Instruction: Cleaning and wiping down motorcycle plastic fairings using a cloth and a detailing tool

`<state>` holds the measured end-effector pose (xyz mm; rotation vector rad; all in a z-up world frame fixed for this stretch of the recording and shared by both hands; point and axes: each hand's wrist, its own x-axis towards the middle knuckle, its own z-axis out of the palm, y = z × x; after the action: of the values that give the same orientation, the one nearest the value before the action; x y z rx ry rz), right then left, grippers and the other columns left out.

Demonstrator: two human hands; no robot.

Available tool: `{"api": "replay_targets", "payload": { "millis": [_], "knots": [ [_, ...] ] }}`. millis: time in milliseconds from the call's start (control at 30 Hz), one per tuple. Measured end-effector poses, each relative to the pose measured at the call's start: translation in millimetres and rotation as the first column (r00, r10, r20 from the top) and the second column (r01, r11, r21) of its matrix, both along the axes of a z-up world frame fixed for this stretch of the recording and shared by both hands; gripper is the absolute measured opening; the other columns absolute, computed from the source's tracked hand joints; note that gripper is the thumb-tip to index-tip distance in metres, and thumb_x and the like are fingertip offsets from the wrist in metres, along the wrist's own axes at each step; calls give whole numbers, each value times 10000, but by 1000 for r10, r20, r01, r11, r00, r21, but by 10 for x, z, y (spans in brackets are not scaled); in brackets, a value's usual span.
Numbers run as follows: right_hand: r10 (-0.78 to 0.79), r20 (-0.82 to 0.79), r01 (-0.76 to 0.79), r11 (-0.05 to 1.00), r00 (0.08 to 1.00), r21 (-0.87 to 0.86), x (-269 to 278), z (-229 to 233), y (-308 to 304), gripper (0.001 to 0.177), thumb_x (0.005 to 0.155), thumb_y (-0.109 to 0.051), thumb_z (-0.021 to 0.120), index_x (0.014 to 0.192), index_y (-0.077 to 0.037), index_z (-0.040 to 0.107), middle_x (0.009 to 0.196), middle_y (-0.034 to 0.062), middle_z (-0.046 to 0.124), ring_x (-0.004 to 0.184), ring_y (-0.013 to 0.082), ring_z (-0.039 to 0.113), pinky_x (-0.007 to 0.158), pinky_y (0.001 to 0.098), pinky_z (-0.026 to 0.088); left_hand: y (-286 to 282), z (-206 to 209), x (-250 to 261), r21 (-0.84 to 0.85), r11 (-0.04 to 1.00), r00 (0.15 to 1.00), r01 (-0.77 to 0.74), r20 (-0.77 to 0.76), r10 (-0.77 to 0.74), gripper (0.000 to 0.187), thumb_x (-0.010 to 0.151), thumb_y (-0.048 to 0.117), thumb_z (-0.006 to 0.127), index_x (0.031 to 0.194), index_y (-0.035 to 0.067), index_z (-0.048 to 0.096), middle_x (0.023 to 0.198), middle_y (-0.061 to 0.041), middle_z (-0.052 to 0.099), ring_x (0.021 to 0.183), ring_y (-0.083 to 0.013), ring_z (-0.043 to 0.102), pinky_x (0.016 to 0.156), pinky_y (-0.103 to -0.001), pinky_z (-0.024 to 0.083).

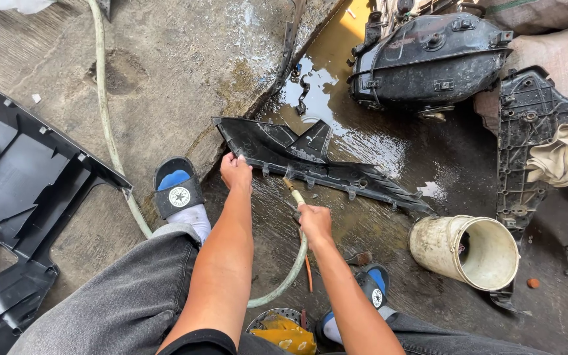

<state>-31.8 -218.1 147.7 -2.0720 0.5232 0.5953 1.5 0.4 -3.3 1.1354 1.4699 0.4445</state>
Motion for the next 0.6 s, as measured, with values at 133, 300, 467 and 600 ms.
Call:
{"api": "replay_targets", "payload": {
  "millis": [133,300,467,600],
  "knots": [
    [-40,4,40,997,999,-66,92,-175,-174,250,796,-271,724,862,-48,817,514,55,640,416,177,632,481,305,476,-40,129,1,-1,1000,998,2,-69,-2,234,936,193,695,1160,254,724,1006,70,793,652,-114,760,669,-194,612],
    [-212,57,218,968,976,-126,293,-305,-716,270,800,-253,712,912,-27,806,527,64,632,440,186,637,486,295,480,-26,-8,-8,-5,1000,990,20,-136,-20,239,927,222,697,1156,288,714,990,101,790,650,-96,759,681,-202,619],
    [-338,151,349,936,929,-50,407,-343,-1052,295,815,-254,699,933,3,783,522,80,589,418,162,573,459,283,436,16,-104,55,11,1000,993,-3,-116,4,249,932,202,689,1168,276,705,995,93,789,662,-115,764,677,-210,625],
    [-234,93,231,972,968,37,304,-157,-746,326,843,-220,702,1012,50,769,559,80,623,438,152,574,487,296,449,-5,63,62,14,1000,994,-3,-106,4,212,943,190,671,1143,252,708,983,87,788,666,-111,763,641,-179,616]
  ]
}}
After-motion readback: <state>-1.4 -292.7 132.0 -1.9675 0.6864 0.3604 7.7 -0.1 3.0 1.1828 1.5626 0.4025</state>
